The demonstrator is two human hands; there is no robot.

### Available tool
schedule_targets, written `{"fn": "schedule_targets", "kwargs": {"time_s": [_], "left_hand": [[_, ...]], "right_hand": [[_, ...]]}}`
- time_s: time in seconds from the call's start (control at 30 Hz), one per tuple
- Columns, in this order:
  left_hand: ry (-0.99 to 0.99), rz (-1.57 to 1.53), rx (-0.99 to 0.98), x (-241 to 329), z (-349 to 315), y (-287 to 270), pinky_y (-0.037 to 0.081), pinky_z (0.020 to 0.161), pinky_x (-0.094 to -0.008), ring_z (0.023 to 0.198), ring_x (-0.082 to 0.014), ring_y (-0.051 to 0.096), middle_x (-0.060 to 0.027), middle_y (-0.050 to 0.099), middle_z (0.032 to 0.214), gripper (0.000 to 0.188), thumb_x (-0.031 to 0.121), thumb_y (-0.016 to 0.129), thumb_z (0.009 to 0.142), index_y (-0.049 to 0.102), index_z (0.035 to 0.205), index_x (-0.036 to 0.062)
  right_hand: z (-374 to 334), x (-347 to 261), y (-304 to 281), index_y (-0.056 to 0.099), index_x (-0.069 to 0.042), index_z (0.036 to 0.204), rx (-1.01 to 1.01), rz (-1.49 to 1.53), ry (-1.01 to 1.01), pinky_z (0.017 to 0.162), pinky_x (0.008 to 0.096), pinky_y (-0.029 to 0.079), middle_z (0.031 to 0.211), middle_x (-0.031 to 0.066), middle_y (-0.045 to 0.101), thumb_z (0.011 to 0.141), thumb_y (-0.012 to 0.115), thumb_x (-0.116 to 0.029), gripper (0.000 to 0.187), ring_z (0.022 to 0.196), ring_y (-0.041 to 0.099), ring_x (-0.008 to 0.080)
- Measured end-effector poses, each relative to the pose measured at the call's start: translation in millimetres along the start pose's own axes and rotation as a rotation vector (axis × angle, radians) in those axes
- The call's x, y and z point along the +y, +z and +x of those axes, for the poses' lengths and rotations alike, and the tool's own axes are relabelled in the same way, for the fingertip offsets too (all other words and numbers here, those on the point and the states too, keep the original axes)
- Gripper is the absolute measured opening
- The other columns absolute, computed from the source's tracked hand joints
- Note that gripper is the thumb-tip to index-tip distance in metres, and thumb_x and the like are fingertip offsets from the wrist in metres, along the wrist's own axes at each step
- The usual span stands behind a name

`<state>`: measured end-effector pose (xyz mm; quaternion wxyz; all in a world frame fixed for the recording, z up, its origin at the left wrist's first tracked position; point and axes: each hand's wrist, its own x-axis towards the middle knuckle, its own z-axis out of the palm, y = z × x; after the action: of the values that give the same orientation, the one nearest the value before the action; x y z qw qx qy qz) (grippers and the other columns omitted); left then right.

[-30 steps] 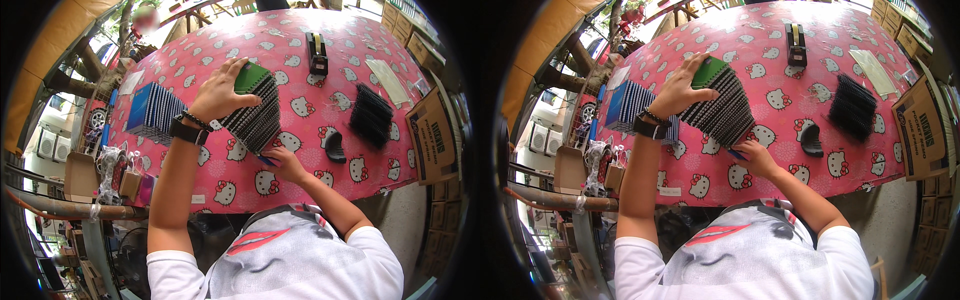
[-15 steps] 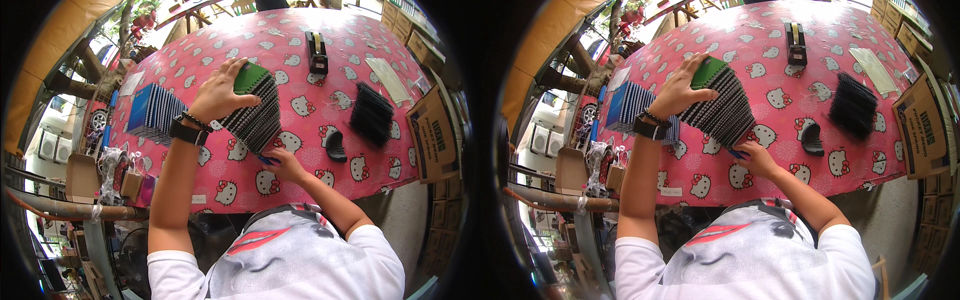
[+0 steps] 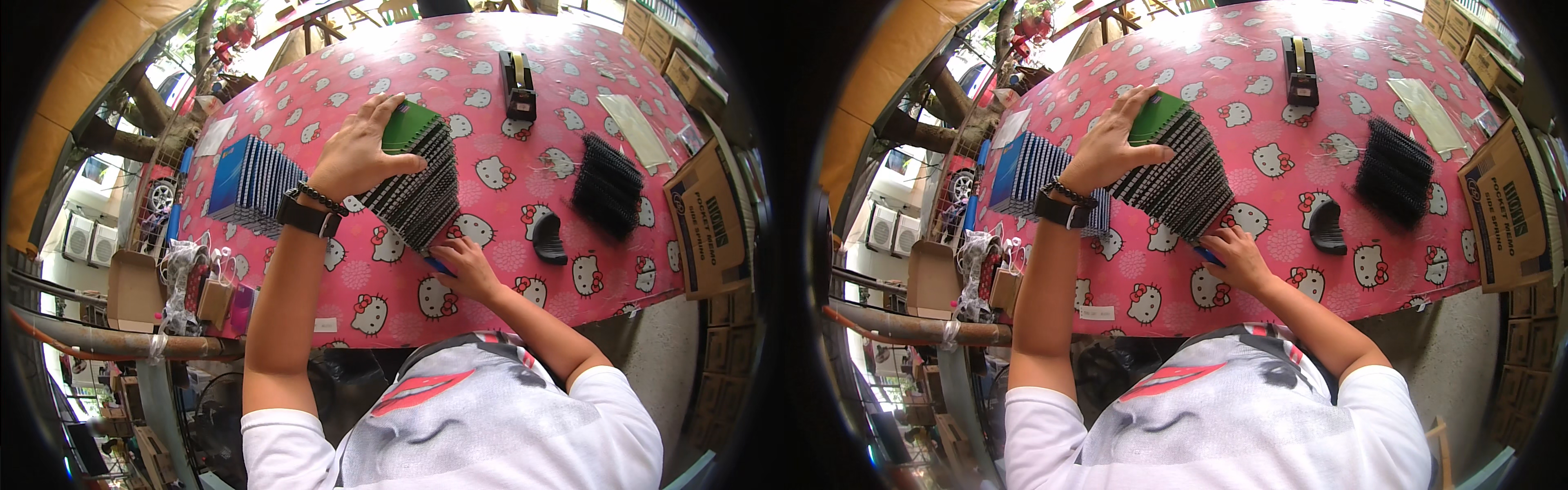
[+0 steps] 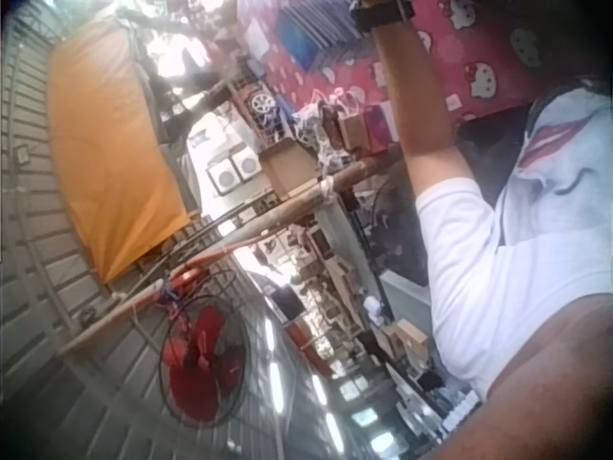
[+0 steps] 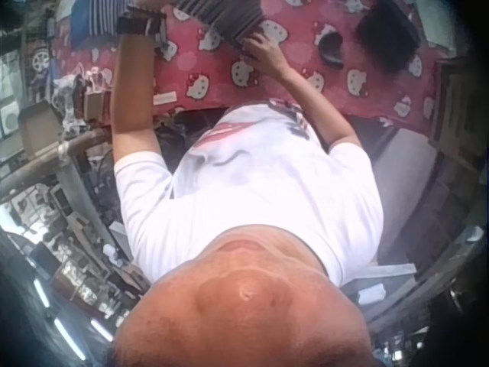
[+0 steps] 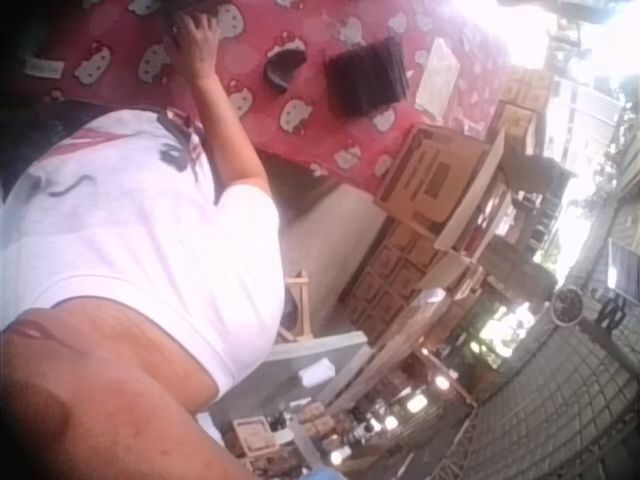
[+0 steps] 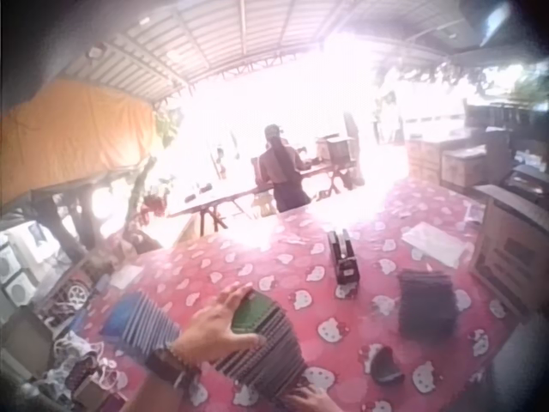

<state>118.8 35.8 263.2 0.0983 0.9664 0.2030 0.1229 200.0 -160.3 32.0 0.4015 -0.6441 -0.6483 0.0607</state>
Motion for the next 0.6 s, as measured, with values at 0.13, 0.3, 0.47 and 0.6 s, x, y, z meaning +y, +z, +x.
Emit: {"fn": "schedule_targets", "kwargs": {"time_s": [0.13,0.3,0.47,0.6], "left_hand": [[-0.007,0.010,0.001,-2,-1,0,0.036,0.103,-0.0456,0.131,-0.0338,0.035,-0.0154,0.032,0.145,0.099,0.064,0.064,0.063,0.031,0.142,0.0141],[-0.008,0.010,0.003,-2,-1,-1,0.036,0.103,-0.0456,0.131,-0.0338,0.035,-0.0155,0.032,0.145,0.099,0.064,0.064,0.063,0.031,0.142,0.0136],[0.000,-0.004,-0.003,0,0,-1,0.035,0.103,-0.0453,0.131,-0.0344,0.035,-0.0163,0.033,0.144,0.099,0.063,0.065,0.062,0.031,0.142,0.0134],[-0.004,-0.012,0.003,-2,-1,0,0.035,0.103,-0.0457,0.131,-0.0349,0.035,-0.0169,0.032,0.144,0.099,0.062,0.065,0.063,0.031,0.142,0.0131]], "right_hand": [[1,-4,-2,0.060,-0.013,0.113,0.002,0.002,-0.018,0.083,0.0416,0.041,0.105,0.0076,0.055,0.070,0.071,-0.023,0.045,0.099,0.049,0.0278],[12,-1,-6,0.061,-0.005,0.107,-0.120,0.294,0.144,0.078,0.0356,0.045,0.096,0.0065,0.061,0.077,0.067,-0.018,0.034,0.090,0.057,0.0223],[25,18,-13,0.060,0.005,0.100,-0.452,1.190,0.738,0.067,0.0278,0.049,0.085,0.0051,0.065,0.084,0.061,-0.017,0.027,0.076,0.063,0.0143],[14,-7,-20,0.060,-0.008,0.111,-0.191,0.050,0.100,0.082,0.0396,0.043,0.101,0.0089,0.060,0.072,0.070,-0.019,0.041,0.095,0.055,0.0276]]}}
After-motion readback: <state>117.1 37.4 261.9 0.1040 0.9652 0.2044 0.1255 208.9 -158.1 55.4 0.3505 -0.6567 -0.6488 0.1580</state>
